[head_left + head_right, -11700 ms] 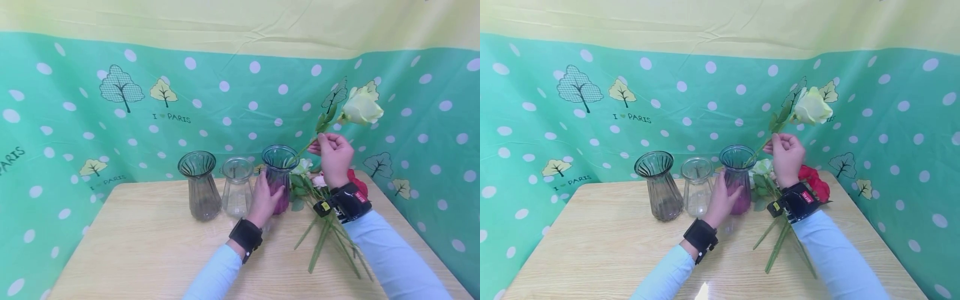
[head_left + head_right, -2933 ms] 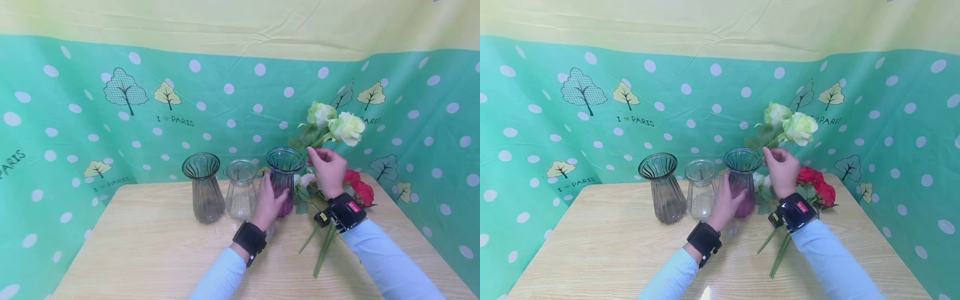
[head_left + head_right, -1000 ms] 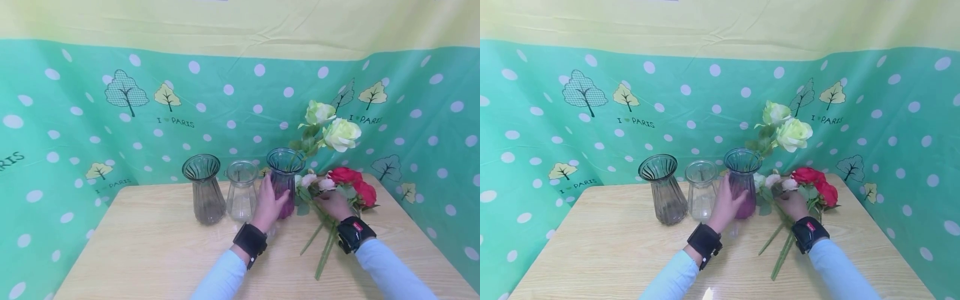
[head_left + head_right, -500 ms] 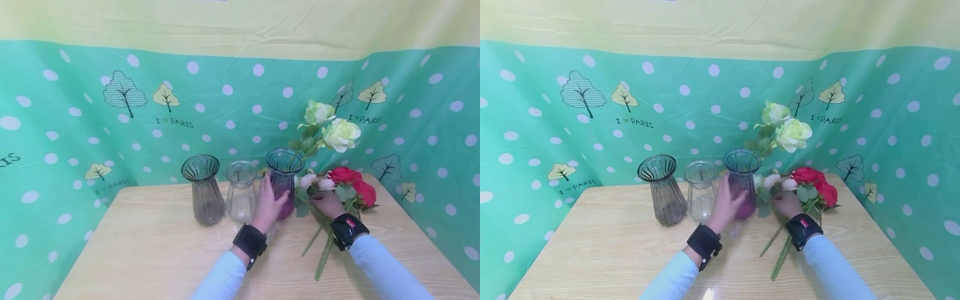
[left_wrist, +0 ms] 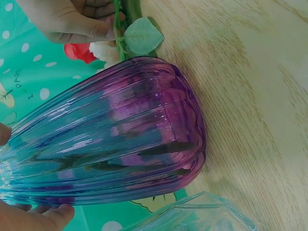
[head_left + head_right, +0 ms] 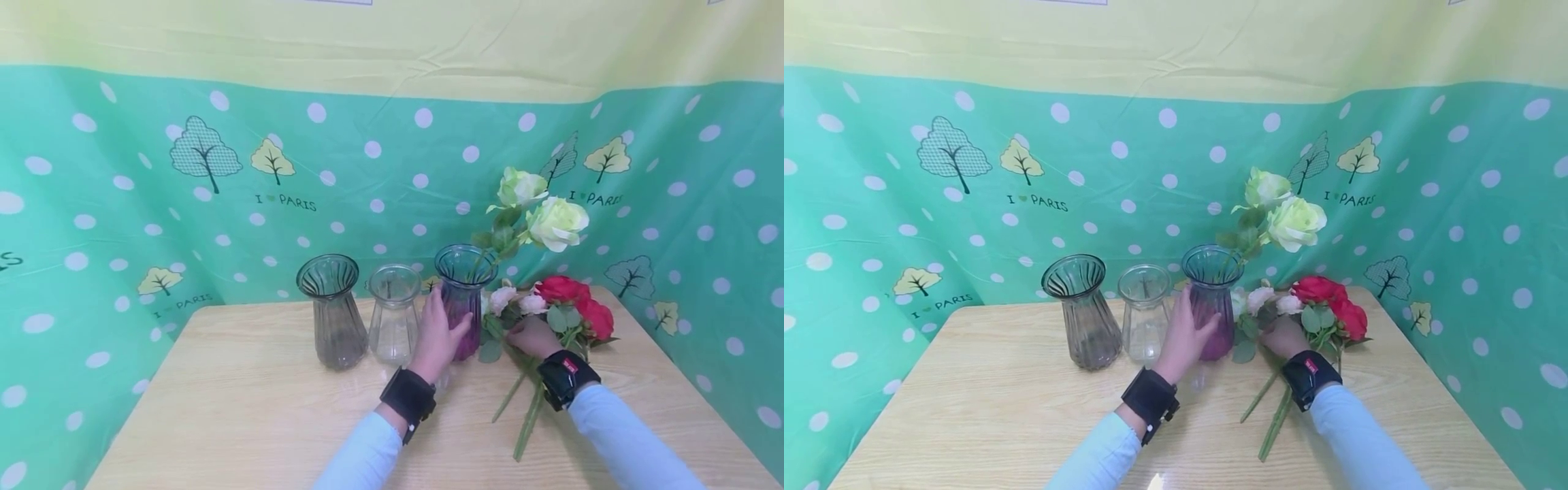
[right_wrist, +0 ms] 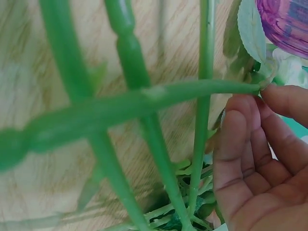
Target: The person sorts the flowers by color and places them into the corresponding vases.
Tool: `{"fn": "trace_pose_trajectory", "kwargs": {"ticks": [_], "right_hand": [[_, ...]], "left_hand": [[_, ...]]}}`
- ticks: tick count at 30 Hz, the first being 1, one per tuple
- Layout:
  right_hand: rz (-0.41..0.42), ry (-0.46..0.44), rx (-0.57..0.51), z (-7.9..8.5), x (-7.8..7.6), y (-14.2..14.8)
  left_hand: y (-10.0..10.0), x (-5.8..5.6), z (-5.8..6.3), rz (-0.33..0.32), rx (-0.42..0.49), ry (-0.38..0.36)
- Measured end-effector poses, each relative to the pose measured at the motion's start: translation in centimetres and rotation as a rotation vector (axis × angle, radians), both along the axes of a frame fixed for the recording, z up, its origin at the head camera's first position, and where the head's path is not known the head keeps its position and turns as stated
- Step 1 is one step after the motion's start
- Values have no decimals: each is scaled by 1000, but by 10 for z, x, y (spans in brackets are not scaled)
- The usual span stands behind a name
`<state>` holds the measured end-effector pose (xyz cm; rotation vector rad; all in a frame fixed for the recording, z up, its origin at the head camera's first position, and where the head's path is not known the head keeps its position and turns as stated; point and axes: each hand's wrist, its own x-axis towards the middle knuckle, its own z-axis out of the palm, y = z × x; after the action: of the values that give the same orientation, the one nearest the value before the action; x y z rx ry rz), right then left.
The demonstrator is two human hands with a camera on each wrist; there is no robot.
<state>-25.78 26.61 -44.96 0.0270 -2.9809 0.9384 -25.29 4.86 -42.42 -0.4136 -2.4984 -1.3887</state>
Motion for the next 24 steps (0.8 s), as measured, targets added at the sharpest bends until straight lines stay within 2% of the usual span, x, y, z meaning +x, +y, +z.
{"fn": "trace_pose_trajectory", "kwargs": {"ticks": [7, 13, 18, 24], "right_hand": [[15, -16, -43, 8, 5, 1], [-48, -49, -126, 29, 10, 9], [-139, -69, -386, 52, 12, 21], [-149, -35, -765, 70, 20, 35]], "left_hand": [[0, 1, -2, 0, 3, -7], [1, 0, -2, -3, 9, 7], [1, -2, -2, -2, 1, 12], [0, -3, -2, 1, -2, 19]]}}
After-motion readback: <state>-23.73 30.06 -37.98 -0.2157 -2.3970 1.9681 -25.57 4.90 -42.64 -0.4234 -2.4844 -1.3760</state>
